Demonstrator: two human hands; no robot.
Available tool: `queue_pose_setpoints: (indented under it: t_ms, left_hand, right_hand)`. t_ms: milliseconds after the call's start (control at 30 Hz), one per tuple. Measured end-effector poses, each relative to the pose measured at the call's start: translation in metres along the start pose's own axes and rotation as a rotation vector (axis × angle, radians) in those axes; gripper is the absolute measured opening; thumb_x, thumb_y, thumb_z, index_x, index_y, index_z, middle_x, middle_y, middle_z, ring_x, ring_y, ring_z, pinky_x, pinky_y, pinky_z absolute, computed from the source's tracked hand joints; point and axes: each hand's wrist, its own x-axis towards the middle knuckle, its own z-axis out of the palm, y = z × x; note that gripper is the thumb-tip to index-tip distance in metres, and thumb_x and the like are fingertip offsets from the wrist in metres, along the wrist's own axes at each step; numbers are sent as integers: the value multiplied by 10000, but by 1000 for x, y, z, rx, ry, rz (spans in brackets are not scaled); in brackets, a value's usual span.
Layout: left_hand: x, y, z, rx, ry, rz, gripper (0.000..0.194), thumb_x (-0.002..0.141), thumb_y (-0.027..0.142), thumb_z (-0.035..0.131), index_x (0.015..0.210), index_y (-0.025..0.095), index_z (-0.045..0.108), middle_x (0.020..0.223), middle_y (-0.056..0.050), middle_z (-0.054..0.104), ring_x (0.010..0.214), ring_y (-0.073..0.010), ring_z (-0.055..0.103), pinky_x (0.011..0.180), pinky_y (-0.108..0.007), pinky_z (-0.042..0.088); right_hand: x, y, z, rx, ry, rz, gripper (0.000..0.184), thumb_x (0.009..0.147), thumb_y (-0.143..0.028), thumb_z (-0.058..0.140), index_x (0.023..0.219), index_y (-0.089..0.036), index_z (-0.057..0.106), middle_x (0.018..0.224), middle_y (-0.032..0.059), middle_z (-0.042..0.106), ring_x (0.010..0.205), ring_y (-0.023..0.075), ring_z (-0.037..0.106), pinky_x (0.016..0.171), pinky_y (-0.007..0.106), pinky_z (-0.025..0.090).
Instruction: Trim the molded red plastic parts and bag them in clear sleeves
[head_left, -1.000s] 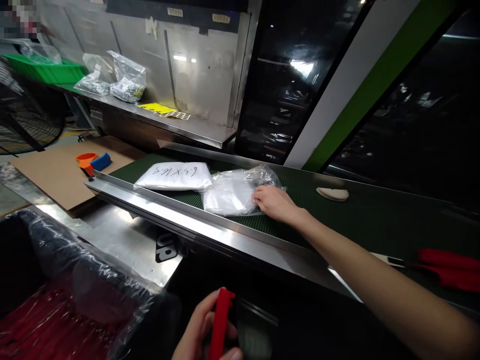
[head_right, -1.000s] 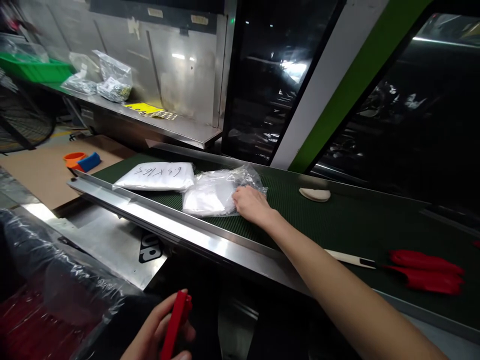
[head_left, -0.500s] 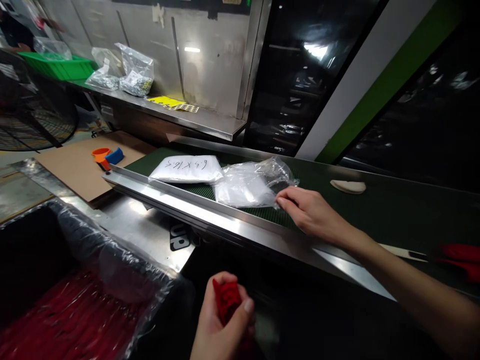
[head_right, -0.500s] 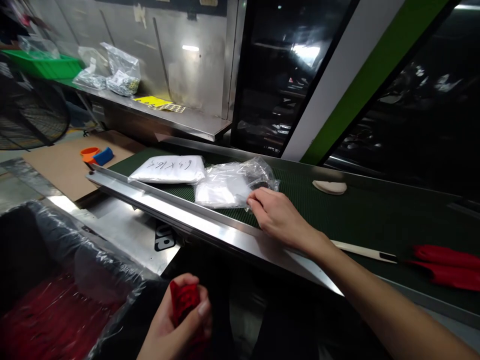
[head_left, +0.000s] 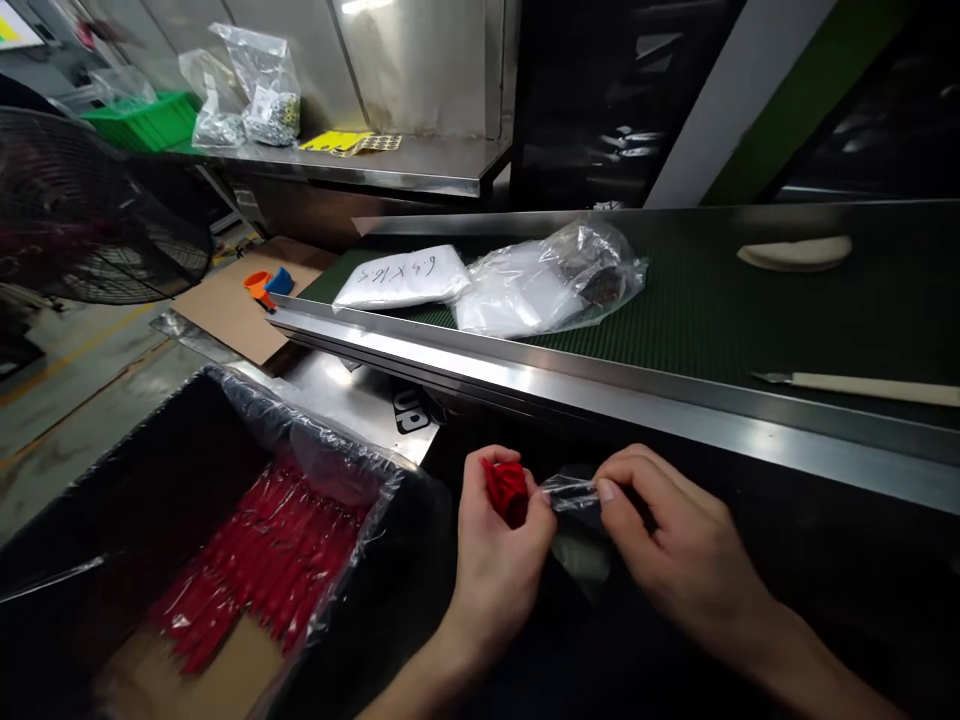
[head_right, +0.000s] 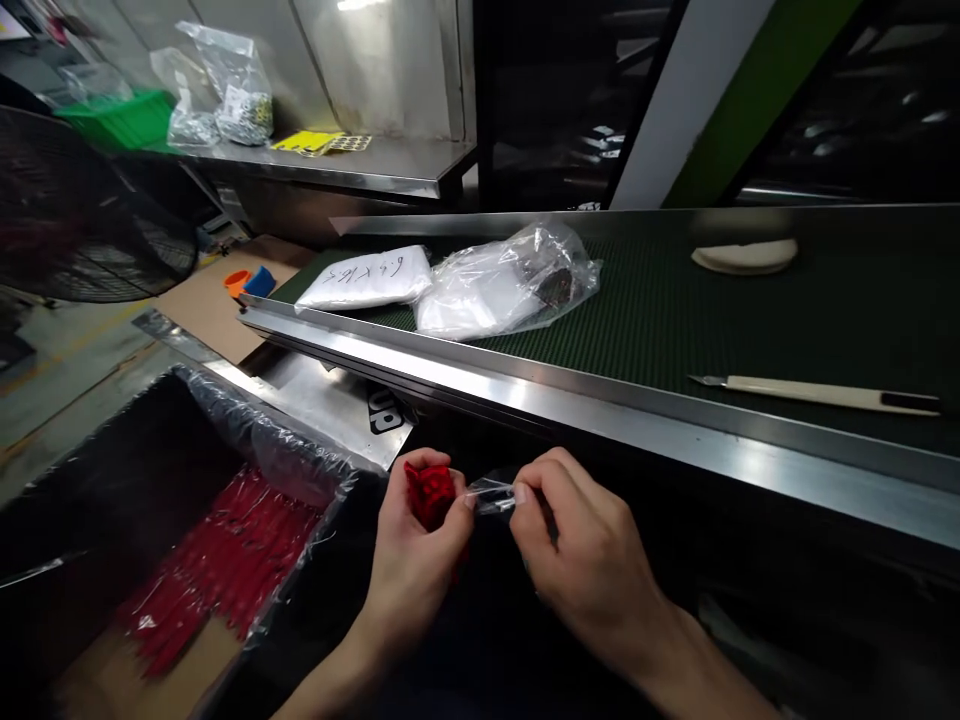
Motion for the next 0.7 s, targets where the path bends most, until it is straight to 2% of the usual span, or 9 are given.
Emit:
queue_pose_setpoints:
  t_ms: [67,100,133,233,300,400,567,633,700]
  left_hand:
    - [1,-8,-2,122,-19,66,295,878,230,540,1134,221,395,808,18,547,673,-99,532,635,-222,469]
    - [1,-11,-3,193,-35,117,324,878,223,531,1170,225,391,804,17,553,676,-108,537,650,-241,472]
    - [0,-13,-4,269,-56,179,367,871,206,524,1210,229,386,823,8,568,698,-122,548,677,-265,475]
    - [-3,-17,-7,473,-137,382,508,841,174,525,1319,234,363,962,-48,603,843,-180,578,784,-350,474]
    - [-6,-19,-7,563,-171,483,544,846,151,491,1361,223,332,1017,-76,598,894,-202,578,803,-374,475]
    - [-8,-20,-2,640,-174,556,568,844,99,439,1381,212,293,1004,-77,582,876,-197,573,766,-356,481]
    - [-6,-18,8,691,-152,543,529,844,95,425,1355,220,369,957,-74,579,838,-219,544,769,-412,454]
    - [-1,-18,7,653,-150,481,543,817,100,458,1341,228,393,999,-72,586,876,-219,548,815,-420,443]
    - [6,-19,1,574,-127,369,505,814,131,493,1304,212,400,973,-49,589,855,-188,561,815,-372,451]
  right_hand:
    - [-2,0,-3,-33,53,-12,47,944,-205,472,952,-204,519,882,11,545,740,109,538,648,247,446]
    - [-1,-2,-5,-27,49,-1,79,947,-216,476,1015,-209,515,908,11,552,753,109,542,654,242,452]
    - [0,-4,-8,-1,-2,17,126,950,-232,484,1073,-220,509,925,6,560,762,106,547,656,236,456]
    - [2,-14,-15,118,-323,39,160,953,-283,518,1110,-255,528,918,-26,592,773,101,564,650,224,458]
    - [0,-17,-16,197,-404,12,104,966,-271,498,1041,-245,564,886,-34,608,751,94,569,644,224,451]
    - [-8,-18,-14,264,-301,36,118,976,-246,483,999,-233,598,855,-39,628,717,77,580,639,213,449]
    - [-24,-13,-21,289,-245,228,105,952,-302,533,960,-287,636,832,-50,652,690,88,609,525,188,459]
    - [-31,-10,-32,240,-131,195,121,937,-291,549,1013,-323,639,917,-36,670,759,117,638,510,196,484]
    - [-43,-6,-44,102,38,130,183,906,-291,588,1075,-341,635,1006,-10,674,832,164,656,597,250,542]
